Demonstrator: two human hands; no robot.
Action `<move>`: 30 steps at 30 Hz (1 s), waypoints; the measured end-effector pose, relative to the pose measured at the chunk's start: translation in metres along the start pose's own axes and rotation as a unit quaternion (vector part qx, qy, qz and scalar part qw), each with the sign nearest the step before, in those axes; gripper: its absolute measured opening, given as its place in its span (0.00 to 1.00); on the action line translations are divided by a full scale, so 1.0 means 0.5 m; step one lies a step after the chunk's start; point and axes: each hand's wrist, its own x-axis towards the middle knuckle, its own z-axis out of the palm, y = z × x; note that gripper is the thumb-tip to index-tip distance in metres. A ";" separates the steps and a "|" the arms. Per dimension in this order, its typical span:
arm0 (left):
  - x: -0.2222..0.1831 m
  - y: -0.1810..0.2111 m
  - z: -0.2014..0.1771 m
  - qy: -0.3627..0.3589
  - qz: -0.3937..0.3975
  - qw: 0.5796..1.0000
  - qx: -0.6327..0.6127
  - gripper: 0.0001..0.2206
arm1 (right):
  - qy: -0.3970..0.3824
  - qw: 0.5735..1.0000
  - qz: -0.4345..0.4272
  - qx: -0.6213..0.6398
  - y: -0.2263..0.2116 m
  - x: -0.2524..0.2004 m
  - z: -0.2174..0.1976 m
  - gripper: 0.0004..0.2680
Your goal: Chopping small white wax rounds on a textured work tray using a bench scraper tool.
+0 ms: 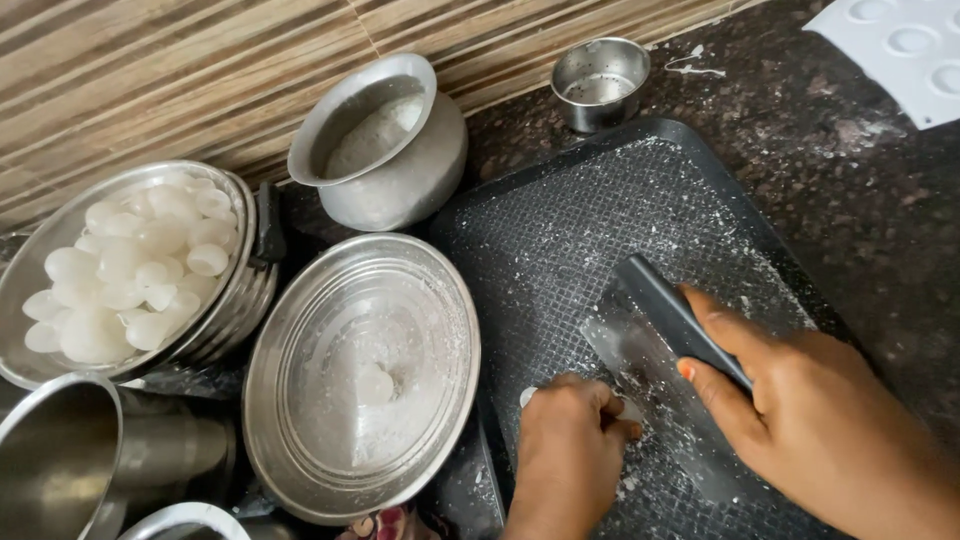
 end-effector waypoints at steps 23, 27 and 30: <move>-0.011 -0.030 0.025 0.078 0.105 0.991 0.015 0.04 | 0.092 0.993 -0.029 0.069 -0.041 -0.015 -0.035 0.26; -0.002 -0.014 0.019 0.068 0.087 0.994 0.009 0.03 | 0.056 0.997 -0.034 0.042 -0.034 -0.010 -0.030 0.26; -0.008 -0.016 0.016 0.064 0.080 0.995 0.013 0.02 | 0.059 0.996 -0.043 0.051 -0.035 -0.011 -0.023 0.26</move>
